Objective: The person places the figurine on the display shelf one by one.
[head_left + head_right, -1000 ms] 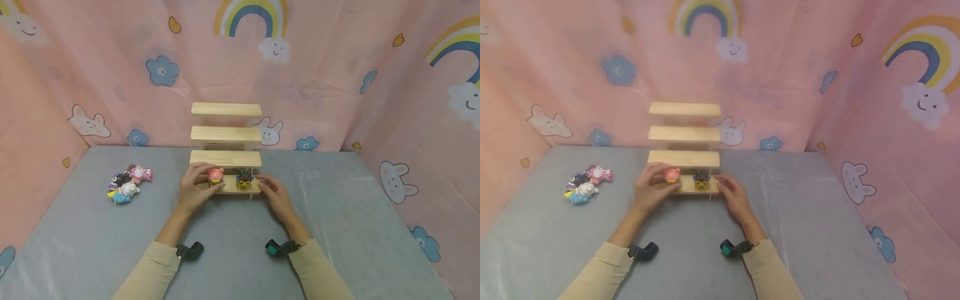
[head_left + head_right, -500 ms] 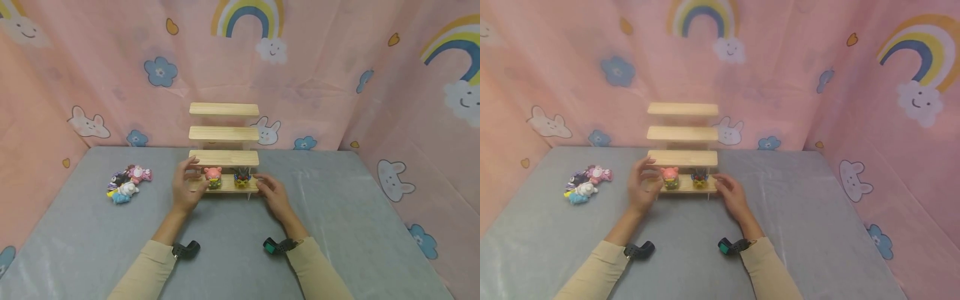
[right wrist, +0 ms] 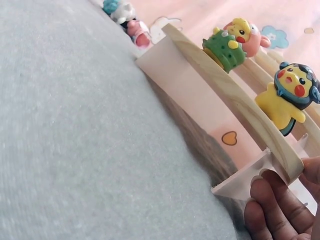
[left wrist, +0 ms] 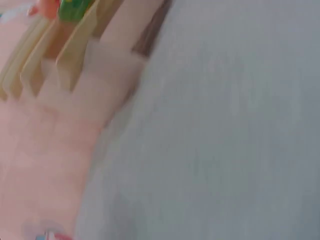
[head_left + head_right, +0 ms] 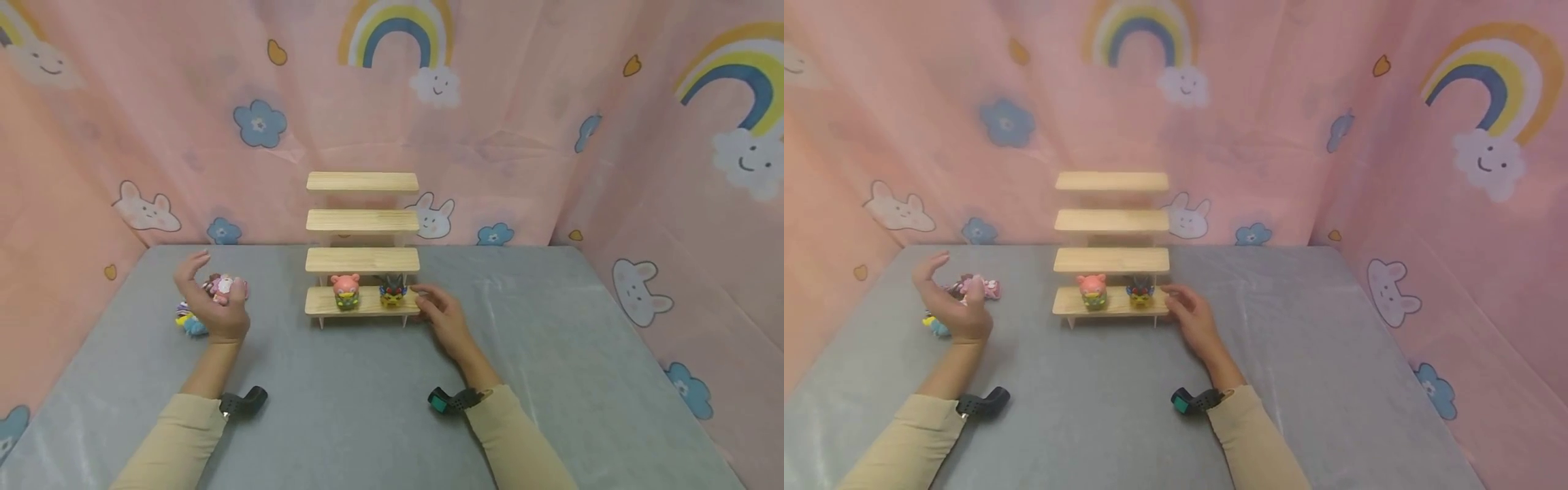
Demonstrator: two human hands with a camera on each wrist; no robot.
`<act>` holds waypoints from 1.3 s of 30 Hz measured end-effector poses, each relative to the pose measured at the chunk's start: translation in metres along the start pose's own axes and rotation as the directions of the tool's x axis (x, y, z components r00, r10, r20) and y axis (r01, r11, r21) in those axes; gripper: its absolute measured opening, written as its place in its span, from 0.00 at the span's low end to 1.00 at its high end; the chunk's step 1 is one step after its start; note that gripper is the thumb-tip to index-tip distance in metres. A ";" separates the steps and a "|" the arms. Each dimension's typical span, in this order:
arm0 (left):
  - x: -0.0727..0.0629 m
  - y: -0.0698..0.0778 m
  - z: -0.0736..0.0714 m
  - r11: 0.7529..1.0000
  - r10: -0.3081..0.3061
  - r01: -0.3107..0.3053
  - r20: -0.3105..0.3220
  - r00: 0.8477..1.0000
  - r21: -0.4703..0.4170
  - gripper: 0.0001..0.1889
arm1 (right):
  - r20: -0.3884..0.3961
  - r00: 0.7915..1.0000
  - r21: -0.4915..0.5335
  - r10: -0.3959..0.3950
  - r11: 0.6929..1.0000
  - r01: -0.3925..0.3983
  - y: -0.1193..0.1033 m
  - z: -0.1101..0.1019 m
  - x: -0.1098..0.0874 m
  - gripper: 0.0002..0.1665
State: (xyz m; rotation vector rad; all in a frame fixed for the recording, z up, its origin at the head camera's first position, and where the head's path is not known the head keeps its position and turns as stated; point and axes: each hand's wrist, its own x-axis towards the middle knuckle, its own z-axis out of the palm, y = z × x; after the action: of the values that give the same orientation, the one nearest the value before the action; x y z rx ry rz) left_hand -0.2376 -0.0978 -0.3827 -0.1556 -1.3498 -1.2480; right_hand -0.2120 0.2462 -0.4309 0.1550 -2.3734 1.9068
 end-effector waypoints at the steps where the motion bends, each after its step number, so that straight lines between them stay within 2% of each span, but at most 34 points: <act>1: 0.003 -0.001 -0.003 1.000 0.001 -0.001 -0.016 1.000 0.019 0.30 | 0.001 1.000 -0.004 0.005 1.000 -0.005 0.000 0.000 0.000 0.18; 6: 0.008 -0.008 -0.016 0.989 0.027 -0.018 -0.059 0.998 0.146 0.26 | 0.009 1.000 -0.015 0.026 1.000 -0.026 0.003 0.003 0.001 0.17; 9: 0.011 -0.016 -0.023 0.969 -0.010 0.028 -0.074 0.997 0.246 0.23 | 0.009 1.000 -0.011 0.021 1.000 -0.020 0.004 0.005 0.002 0.17; 11: 0.012 -0.027 -0.029 0.950 -0.044 0.063 -0.066 0.997 0.307 0.23 | 0.008 1.000 -0.009 0.015 1.000 -0.015 0.004 0.006 0.002 0.17; 14: 0.012 -0.044 -0.039 0.918 -0.113 0.115 -0.027 0.993 0.379 0.26 | 0.000 1.000 -0.007 0.017 1.000 -0.017 0.003 0.006 0.002 0.17; 17: 0.012 -0.051 -0.047 0.883 -0.183 0.153 0.025 0.983 0.443 0.27 | -0.007 1.000 -0.010 0.026 1.000 -0.026 0.002 0.004 0.002 0.17; 19: 0.013 -0.049 -0.050 0.859 -0.209 0.146 0.075 0.975 0.491 0.28 | -0.005 1.000 -0.011 0.030 0.999 -0.030 0.002 0.004 0.002 0.18; 21: 0.012 -0.048 -0.050 0.828 -0.221 0.113 0.134 0.966 0.549 0.28 | -0.005 1.000 -0.009 0.021 1.000 -0.021 0.002 0.003 0.001 0.18; 23: 0.011 -0.048 -0.051 0.803 -0.232 0.070 0.202 0.952 0.592 0.29 | -0.006 1.000 -0.005 0.016 1.000 -0.016 0.002 0.003 0.001 0.17; 26: 0.009 -0.048 -0.052 0.753 -0.289 0.043 0.271 0.918 0.656 0.30 | -0.011 1.000 0.001 0.010 1.000 -0.010 0.002 0.003 0.001 0.17; 32: 0.008 -0.047 -0.052 0.657 -0.441 0.062 0.316 0.840 0.751 0.32 | -0.015 1.000 -0.005 0.011 1.000 -0.011 0.000 0.000 0.000 0.17; 35: 0.008 -0.046 -0.052 0.641 -0.478 0.060 0.337 0.811 0.765 0.32 | -0.021 1.000 -0.013 0.010 1.000 -0.011 0.000 0.000 0.001 0.16; 39: 0.009 -0.045 -0.053 0.628 -0.495 0.035 0.364 0.789 0.778 0.29 | -0.024 0.999 -0.023 0.022 1.000 -0.022 -0.001 0.001 0.001 0.16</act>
State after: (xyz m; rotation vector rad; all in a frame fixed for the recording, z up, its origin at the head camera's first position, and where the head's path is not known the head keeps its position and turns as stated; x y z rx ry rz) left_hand -0.2395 -0.1591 -0.4172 0.3244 -2.3941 -0.8012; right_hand -0.2127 0.2446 -0.4301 0.1050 -2.3905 1.8795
